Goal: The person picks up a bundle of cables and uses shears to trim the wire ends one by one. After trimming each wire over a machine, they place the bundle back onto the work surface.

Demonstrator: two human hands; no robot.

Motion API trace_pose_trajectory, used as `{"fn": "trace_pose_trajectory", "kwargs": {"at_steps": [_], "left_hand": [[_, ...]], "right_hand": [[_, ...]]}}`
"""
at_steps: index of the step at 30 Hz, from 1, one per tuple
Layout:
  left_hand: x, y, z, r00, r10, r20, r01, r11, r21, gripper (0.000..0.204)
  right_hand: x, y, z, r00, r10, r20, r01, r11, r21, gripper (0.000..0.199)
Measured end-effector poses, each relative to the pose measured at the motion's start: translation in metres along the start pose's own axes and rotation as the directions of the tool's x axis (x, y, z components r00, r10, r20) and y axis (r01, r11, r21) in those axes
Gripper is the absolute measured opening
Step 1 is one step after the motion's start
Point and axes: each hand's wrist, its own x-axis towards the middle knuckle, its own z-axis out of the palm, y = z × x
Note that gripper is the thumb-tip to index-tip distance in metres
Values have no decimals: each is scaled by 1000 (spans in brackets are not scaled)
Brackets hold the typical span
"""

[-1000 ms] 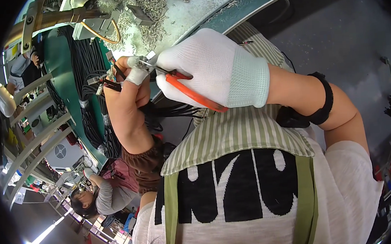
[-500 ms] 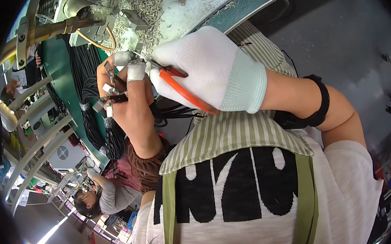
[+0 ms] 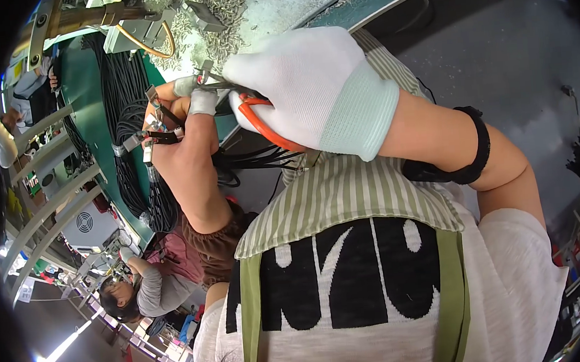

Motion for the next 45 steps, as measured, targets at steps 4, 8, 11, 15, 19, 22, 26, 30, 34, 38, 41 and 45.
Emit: {"fn": "trace_pose_trajectory", "kwargs": {"at_steps": [4, 8, 11, 15, 19, 22, 26, 30, 34, 38, 41, 45], "left_hand": [[4, -3, -2, 999, -50, 9, 50, 999, -17, 19], [13, -7, -8, 988, -124, 89, 131, 989, -68, 16], [27, -13, -20, 953, -237, 190, 267, 951, -155, 13], [52, -34, -38, 884, -321, 341, 444, 805, -394, 7], [73, -34, -39, 877, -281, 390, 457, 741, -493, 7], [88, -28, -30, 849, -263, 459, 482, 743, -466, 13], [90, -22, -23, 857, -205, 473, 417, 815, -402, 21], [90, -18, -24, 862, -213, 460, 369, 886, -282, 32], [89, -10, -22, 883, -231, 409, 331, 924, -193, 38], [87, -18, -27, 890, -157, 429, 266, 942, -206, 42], [84, -19, -27, 900, -133, 416, 227, 956, -184, 42], [79, -13, -25, 916, -110, 387, 170, 978, -124, 40]], "right_hand": [[0, 1, 1, 993, -86, -86, 66, 974, -216, 15], [-1, 3, -11, 990, -26, 142, 26, 1000, 2, 15], [-3, 3, -18, 965, 24, 261, -112, 939, 326, 13], [15, 8, -38, 789, 452, 415, -606, 679, 413, 17], [34, 16, -45, 729, 493, 475, -676, 404, 617, 22], [53, 26, -48, 794, 416, 442, -603, 450, 659, 21], [73, 38, -42, 819, 330, 469, -573, 483, 662, 20], [90, 44, -30, 798, 226, 558, -583, 522, 622, 20], [95, 42, -38, 763, 211, 611, -610, 546, 574, 21], [99, 40, -44, 721, 209, 661, -661, 493, 565, 22], [98, 45, -43, 722, 182, 668, -662, 465, 588, 24], [98, 47, -39, 723, 152, 674, -654, 466, 596, 26]]}}
